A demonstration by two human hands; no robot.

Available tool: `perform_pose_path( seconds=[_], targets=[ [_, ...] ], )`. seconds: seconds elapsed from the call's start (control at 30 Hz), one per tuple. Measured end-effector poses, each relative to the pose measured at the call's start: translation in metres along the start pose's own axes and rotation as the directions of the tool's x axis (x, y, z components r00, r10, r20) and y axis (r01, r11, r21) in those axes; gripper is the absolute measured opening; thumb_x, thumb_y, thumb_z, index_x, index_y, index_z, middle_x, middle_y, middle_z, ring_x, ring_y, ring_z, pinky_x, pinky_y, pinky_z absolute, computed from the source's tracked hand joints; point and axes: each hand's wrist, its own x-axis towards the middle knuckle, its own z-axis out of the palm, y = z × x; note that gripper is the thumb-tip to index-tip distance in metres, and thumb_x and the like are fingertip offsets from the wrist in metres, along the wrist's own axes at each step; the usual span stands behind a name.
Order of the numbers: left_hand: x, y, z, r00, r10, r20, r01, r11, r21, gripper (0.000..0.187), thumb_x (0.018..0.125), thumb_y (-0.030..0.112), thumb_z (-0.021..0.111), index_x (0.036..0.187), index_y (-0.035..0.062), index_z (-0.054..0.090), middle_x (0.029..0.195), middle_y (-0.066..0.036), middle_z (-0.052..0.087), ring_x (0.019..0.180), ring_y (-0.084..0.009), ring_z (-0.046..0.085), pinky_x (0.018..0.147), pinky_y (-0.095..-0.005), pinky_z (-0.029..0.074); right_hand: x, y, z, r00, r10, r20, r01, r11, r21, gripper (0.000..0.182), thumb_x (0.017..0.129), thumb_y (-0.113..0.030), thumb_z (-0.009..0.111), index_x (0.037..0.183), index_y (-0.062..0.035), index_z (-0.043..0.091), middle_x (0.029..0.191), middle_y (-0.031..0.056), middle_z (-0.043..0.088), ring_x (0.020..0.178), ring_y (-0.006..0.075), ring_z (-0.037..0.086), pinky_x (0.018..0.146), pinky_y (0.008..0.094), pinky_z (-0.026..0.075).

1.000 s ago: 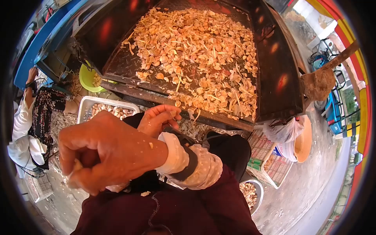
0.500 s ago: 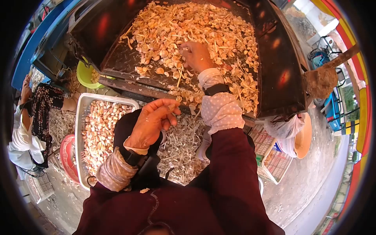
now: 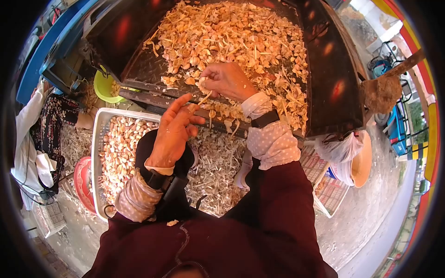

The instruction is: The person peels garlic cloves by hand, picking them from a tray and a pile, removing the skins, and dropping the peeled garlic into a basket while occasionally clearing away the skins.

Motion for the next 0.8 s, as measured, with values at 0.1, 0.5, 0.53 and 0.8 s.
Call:
perform_pose_path(
  seconds=[0.1,0.5,0.53,0.8],
  targets=[
    [0.004,-0.001,0.002,0.996,0.081,0.038,-0.079,0.995,-0.055,0.036,0.098,0.012,0.051,0.132,0.0009,0.049,0.096,-0.008,0.062,0.075,-0.0126,0.062,0.057,-0.0221,0.046,-0.028,-0.031,0.004,0.982,-0.145,0.118,0.139,0.988,0.061,0.017,0.088,-0.010,0.065,0.099,0.0026,0.067,0.073,0.0039,0.066,0.058,0.0071,0.061,0.048,0.0210,0.045],
    [0.000,-0.001,-0.002,0.976,0.048,0.210,-0.014,0.987,-0.162,0.028,0.099,0.016,0.054,0.122,0.0000,0.057,0.080,-0.005,0.061,0.056,-0.0057,0.053,0.039,-0.0131,0.034,-0.069,-0.037,0.039,0.979,-0.169,-0.110,0.187,0.966,0.179,0.014,0.088,-0.007,0.064,0.098,0.0028,0.064,0.071,0.0030,0.066,0.053,0.0048,0.056,0.046,0.0207,0.044],
    [0.000,-0.001,-0.003,0.977,0.043,0.209,-0.009,0.987,-0.159,0.028,0.099,0.016,0.054,0.122,0.0000,0.057,0.080,-0.005,0.061,0.056,-0.0057,0.053,0.039,-0.0131,0.034,-0.068,-0.037,0.042,0.978,-0.163,-0.129,0.187,0.962,0.198,0.012,0.088,-0.006,0.063,0.097,0.0029,0.063,0.072,0.0040,0.066,0.053,0.0058,0.057,0.046,0.0212,0.045],
    [-0.005,0.020,0.002,0.933,-0.055,0.357,0.108,0.986,-0.130,0.023,0.097,0.017,0.057,0.110,-0.0014,0.061,0.073,0.000,0.060,0.041,-0.0025,0.040,0.038,-0.0138,0.029,-0.068,-0.022,0.035,0.997,-0.070,-0.027,0.070,0.723,0.687,0.018,0.092,-0.011,0.061,0.102,0.0036,0.061,0.076,0.0076,0.068,0.057,0.0117,0.064,0.045,0.0210,0.049]
  ],
)
